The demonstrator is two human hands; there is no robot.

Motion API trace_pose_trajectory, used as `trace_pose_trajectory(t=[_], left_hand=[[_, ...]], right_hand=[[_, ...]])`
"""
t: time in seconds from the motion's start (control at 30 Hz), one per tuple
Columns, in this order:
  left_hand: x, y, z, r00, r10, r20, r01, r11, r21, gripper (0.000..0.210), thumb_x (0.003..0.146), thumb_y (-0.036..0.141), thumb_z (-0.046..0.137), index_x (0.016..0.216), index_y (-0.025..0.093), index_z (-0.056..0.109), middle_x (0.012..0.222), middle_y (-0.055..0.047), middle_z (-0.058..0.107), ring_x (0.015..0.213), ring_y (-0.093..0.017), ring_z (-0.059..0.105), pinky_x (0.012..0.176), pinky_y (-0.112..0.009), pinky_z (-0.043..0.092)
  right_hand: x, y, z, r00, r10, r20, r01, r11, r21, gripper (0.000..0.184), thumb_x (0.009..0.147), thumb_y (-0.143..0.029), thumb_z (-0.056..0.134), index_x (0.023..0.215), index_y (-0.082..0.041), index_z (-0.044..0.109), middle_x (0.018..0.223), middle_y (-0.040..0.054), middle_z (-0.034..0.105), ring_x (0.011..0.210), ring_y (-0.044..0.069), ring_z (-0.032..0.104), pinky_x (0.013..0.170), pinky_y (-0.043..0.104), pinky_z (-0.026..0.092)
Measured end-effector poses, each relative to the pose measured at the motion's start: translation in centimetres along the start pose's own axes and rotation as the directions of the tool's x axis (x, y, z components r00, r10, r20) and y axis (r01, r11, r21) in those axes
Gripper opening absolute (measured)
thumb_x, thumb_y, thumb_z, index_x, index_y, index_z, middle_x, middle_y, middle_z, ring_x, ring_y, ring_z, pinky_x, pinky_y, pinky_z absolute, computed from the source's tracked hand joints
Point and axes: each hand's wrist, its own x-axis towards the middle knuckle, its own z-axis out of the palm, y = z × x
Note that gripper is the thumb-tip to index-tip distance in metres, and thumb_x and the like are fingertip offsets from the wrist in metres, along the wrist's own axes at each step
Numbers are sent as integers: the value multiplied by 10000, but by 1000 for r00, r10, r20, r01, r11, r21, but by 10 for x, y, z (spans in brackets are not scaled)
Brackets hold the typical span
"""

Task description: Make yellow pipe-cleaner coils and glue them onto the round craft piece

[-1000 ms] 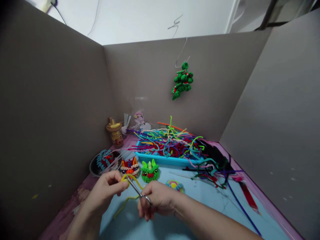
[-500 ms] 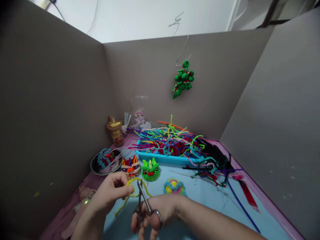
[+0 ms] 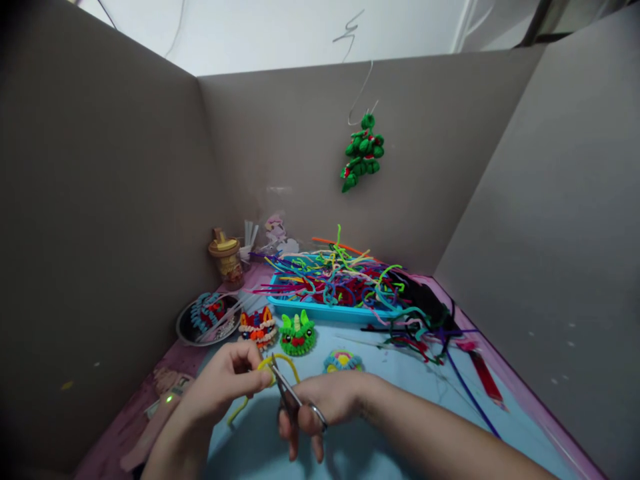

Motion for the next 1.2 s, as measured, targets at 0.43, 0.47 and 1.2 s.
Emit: trace_pose_trajectory(t=[0.43,0.47,1.2], left_hand=[[1,-1,4,1000,8,24,-9,999,51,334,553,337,776,541,156,496,463,53,472,449,-59,370,454,-189,257],[1,-1,3,1000,11,18,-12,999,52,340,551,343,779,538,155,496,462,52,472,449,-59,370,454,-189,256],[-5,2,-21,988,68,-138,-71,997,-14,354,540,348,804,531,149,511,464,42,508,432,-63,427,443,-184,314]], right_hand=[[-11,-15,-2,996,6,-84,-21,982,-188,589,617,-696,616,763,-131,540,751,41,545,687,144,561,493,214,478],[-11,-16,0,995,-4,-98,-13,984,-177,556,627,-671,613,736,-131,545,741,38,547,669,138,558,492,214,471],[20,-28,-9,994,-65,-83,68,997,39,723,475,-745,679,790,-96,625,766,51,592,589,125,576,410,178,407]])
